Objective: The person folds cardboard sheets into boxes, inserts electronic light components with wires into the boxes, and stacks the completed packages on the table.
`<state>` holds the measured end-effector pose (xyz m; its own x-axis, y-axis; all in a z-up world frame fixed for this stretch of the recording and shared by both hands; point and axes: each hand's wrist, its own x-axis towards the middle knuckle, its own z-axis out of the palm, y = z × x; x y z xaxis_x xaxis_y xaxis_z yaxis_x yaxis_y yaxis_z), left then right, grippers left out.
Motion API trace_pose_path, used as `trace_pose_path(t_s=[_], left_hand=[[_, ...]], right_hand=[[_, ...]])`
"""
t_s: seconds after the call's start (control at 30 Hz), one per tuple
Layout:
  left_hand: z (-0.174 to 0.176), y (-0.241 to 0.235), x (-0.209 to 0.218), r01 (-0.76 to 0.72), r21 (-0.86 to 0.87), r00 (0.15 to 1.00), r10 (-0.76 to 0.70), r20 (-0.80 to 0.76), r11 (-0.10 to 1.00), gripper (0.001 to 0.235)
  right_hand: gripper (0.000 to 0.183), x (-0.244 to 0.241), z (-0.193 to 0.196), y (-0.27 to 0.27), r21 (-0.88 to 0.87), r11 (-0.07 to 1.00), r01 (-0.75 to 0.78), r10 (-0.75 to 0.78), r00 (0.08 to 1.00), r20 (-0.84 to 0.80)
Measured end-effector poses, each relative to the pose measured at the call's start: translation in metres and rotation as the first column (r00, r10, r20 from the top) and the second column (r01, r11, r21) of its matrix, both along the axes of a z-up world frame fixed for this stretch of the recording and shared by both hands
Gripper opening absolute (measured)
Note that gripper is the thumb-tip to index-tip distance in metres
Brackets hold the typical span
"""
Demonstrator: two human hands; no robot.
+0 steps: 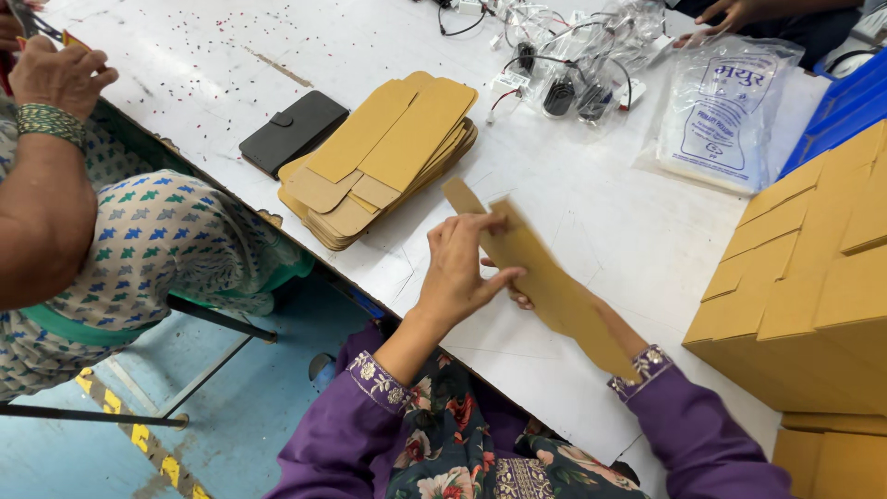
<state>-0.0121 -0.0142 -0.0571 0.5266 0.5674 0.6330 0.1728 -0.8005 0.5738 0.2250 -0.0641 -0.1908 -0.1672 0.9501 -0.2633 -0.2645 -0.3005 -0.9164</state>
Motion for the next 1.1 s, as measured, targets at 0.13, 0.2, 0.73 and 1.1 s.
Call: trace_pose_path(t_s=[0.13, 0.2, 0.73, 1.1], left_hand=[[-0.013, 0.013, -0.003, 0.017, -0.002, 1.000, -0.017, -0.014, 1.000, 0.043], [-0.022, 0.018, -0.002, 0.004, -0.029, 1.000, -0.005, -0.023, 1.000, 0.041], [-0.063, -0.038, -0.038, 0.112, -0.530, 0.952, -0.244, -0.186, 0.841, 0.039], [-0.022, -0.029, -0.051, 0.300, -0.202, 0.848, -0.357, -0.392, 0.932, 0.038]], right_hand=[[0.050, 0.015, 0.047, -0.006, -0.026, 0.997, -0.074, 0.078, 0.960, 0.271], [0.051, 0.025, 0.096, -0.018, 0.107, 0.994, -0.016, -0.037, 0.879, 0.475], [0.082, -0.075, 0.157, -0.103, 0.011, 0.968, -0.251, -0.022, -0.043, 0.999], [0.099, -0.032, 0.149, -0.065, 0.070, 0.812, -0.579, 0.327, 0.551, 0.768]])
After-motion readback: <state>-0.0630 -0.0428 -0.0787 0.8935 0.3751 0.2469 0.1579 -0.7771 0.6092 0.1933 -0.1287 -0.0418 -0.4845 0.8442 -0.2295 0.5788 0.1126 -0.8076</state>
